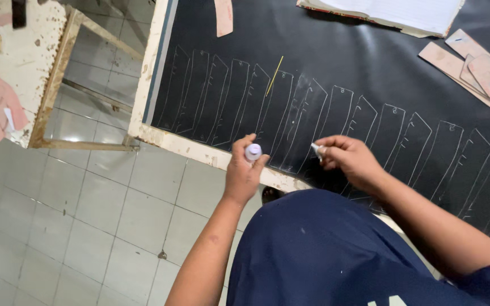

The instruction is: The person traces around cardboard shoe pattern templates laid on a dark sheet of material with a pencil, marking outline shapes and notches. They reposition the templates, hold them steady with one hand while tracing, and set finished pieces aside on the workbench.

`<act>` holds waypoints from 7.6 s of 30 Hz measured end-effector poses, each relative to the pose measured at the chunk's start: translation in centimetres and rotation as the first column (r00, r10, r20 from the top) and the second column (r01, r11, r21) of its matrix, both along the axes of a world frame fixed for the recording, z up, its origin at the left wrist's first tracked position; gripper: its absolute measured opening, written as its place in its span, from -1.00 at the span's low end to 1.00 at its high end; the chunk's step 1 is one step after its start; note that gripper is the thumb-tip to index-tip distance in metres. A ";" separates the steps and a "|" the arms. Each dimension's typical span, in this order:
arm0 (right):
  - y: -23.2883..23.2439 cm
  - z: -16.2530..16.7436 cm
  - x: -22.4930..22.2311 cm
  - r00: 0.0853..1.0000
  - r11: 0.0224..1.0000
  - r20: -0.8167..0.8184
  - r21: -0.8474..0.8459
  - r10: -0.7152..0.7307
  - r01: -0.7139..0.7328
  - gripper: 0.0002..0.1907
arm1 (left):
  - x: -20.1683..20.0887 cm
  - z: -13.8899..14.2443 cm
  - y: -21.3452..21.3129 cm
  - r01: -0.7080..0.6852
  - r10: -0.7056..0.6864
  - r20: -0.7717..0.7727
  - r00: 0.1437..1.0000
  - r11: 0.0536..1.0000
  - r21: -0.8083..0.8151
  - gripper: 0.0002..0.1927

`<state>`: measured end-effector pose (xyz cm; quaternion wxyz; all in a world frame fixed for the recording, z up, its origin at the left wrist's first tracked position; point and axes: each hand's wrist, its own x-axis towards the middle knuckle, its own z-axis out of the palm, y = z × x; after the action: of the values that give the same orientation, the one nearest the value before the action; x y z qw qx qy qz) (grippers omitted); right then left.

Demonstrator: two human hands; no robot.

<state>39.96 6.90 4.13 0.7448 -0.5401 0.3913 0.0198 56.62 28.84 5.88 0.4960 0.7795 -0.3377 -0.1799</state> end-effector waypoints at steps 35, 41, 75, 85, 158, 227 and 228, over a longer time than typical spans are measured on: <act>-6.3 -2.0 8.3 0.894 -0.006 -0.180 -0.981 0.410 -0.195 -0.90 | 1.9 -4.8 3.1 -0.051 0.045 -0.080 0.996 0.996 -0.078 -0.45; -4.4 -2.1 7.4 0.801 -0.022 -0.202 -0.973 0.564 -0.230 -0.84 | 2.1 -4.4 3.2 -0.075 0.071 -0.152 0.986 0.997 -0.015 -0.45; 1.7 -1.6 5.2 0.737 0.045 -0.175 -0.962 0.653 -0.269 -0.85 | 1.6 -4.9 3.7 -0.062 0.054 -0.103 0.993 0.995 -0.074 -0.43; 2.5 -1.0 5.3 0.764 0.013 -0.167 -0.974 0.623 -0.224 -0.85 | 1.8 -4.9 3.7 -0.069 0.061 -0.092 0.994 0.995 -0.077 -0.46; -7.2 -1.4 9.8 0.969 0.212 -0.170 -0.955 0.180 -0.207 -0.82 | 1.8 -3.4 3.4 -0.081 0.081 -0.122 0.989 0.997 0.007 -0.36; 2.2 -0.9 5.3 0.771 0.027 -0.149 -0.977 0.619 -0.211 -0.86 | 1.9 -3.7 4.0 -0.067 0.062 -0.129 0.990 0.997 -0.032 -0.40; 2.9 -1.0 5.1 0.739 0.026 -0.139 -0.978 0.660 -0.207 -0.85 | 1.9 -3.8 4.0 -0.063 0.057 -0.110 0.992 0.997 -0.053 -0.41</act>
<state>45.11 9.82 3.13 0.2439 -0.9649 -0.0206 -0.0956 58.50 32.83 2.10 0.5403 0.7642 -0.2918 -0.1973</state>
